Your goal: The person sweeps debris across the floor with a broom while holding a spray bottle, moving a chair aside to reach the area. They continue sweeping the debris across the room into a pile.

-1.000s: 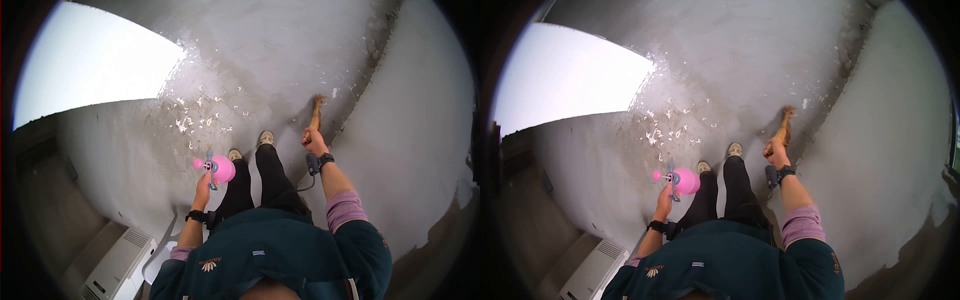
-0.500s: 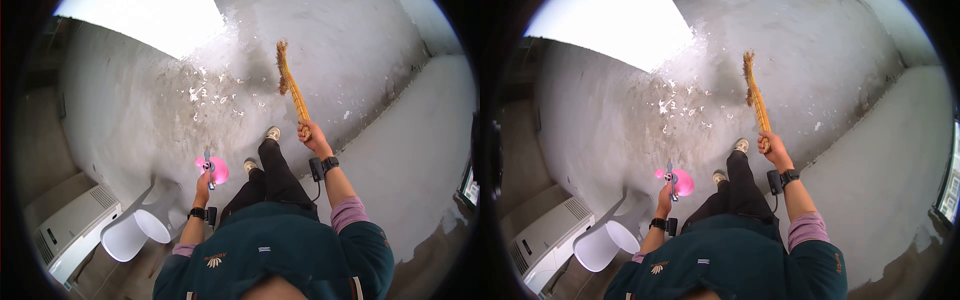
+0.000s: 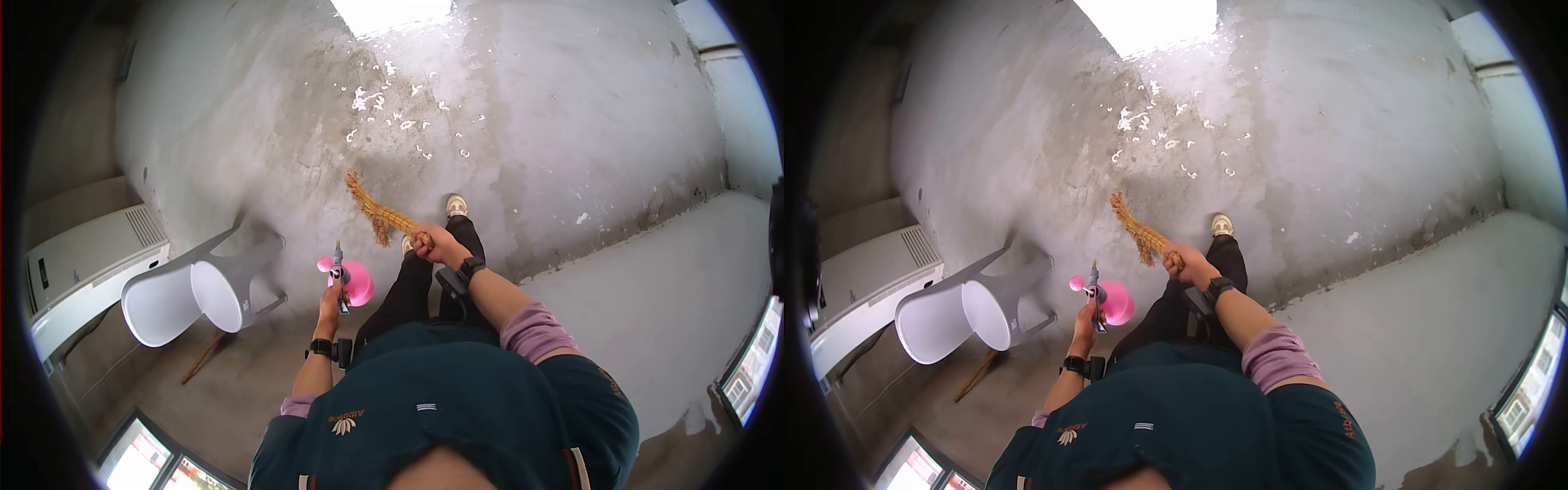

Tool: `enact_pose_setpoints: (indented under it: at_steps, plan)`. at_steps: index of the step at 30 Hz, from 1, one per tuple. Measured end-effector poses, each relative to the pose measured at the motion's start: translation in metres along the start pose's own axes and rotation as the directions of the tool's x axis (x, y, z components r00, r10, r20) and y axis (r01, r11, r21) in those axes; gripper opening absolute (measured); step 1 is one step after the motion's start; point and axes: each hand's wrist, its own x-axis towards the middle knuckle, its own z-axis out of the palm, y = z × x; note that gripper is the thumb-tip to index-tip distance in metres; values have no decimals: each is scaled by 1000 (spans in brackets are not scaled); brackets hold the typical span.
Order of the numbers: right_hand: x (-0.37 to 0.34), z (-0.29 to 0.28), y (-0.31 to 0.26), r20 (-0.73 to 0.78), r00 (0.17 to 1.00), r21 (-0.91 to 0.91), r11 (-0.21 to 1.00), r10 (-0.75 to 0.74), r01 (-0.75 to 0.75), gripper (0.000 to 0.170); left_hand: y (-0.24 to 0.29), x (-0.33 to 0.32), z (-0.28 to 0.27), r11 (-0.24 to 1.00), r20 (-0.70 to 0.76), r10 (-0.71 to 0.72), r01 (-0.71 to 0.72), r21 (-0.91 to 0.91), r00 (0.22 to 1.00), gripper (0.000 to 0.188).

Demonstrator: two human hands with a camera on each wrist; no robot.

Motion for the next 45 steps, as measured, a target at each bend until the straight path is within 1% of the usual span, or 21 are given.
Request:
enact_pose_setpoints:
  at_steps: [2,4,5,6,7,8,12,14,16,18,22,24,25,27,28,30,32,34,38,40,45]
  plan:
    - [24,-5,-13,-36,999,-19,1000,1,-2,10,-9,-3,-7,996,-59,-27,22,-84,998,32]
    - [42,-51,-36,178,931,-195,916,-319,351,12,-17,-10,-4,986,-116,-47,27,-167,992,31]
    - [29,-53,-65,52,990,29,991,-130,128,11,-15,-16,-7,980,-138,-62,34,-194,988,32]
    - [7,-50,-100,-29,996,271,959,90,-78,10,-11,-21,-7,974,-160,-77,39,-224,984,32]
    - [-13,-56,-143,36,992,379,917,122,-127,11,-4,-15,6,970,-177,-88,44,-240,980,32]
    - [-22,-75,-170,-20,999,307,951,-36,40,13,-2,-17,7,965,-191,-79,27,-262,978,31]
    - [-93,-94,-259,-54,989,385,911,-136,146,12,4,-27,23,944,-239,-37,-44,-328,970,34]
    - [-103,-84,-282,-164,962,318,911,-220,262,11,11,-29,25,935,-257,-23,-71,-348,966,35]
    - [-103,-63,-282,-177,946,241,920,-273,310,10,14,-31,25,915,-282,-26,-91,-393,959,38]
    - [-112,-46,-269,-189,905,-8,922,-382,388,10,12,-40,34,892,-307,-22,-121,-437,951,38]
    - [-100,-6,-242,-137,930,-123,937,-342,327,11,15,-40,42,865,-332,-47,-127,-485,942,37]
    - [-86,12,-230,-46,978,-111,974,-201,195,13,12,-40,46,857,-349,-51,-139,-497,936,37]
    - [-71,25,-223,-44,981,-130,974,-190,183,13,12,-38,47,856,-347,-52,-137,-498,936,38]
    - [-39,48,-204,88,996,-125,992,-6,17,14,8,-34,44,854,-351,-62,-132,-502,934,37]
    - [-24,61,-197,84,996,-131,991,7,4,14,5,-29,46,841,-341,-78,-122,-527,937,36]
    - [6,94,-181,128,982,-106,986,142,-129,14,0,-21,44,827,-337,-98,-112,-552,936,34]
    - [36,124,-149,181,968,-98,983,173,-158,14,-9,-18,33,820,-336,-99,-115,-561,937,34]
    - [73,143,-132,186,948,-8,965,259,-262,16,-11,-14,35,819,-338,-114,-104,-564,934,34]
    - [123,182,-112,83,971,-91,972,222,-215,16,0,-19,28,837,-341,-142,-71,-542,929,36]
    - [149,183,-122,38,975,55,973,221,-223,15,4,-14,26,833,-352,-152,-72,-548,923,37]
    - [118,135,-204,205,967,315,925,151,-211,13,12,-9,13,844,-323,-110,-84,-531,940,39]
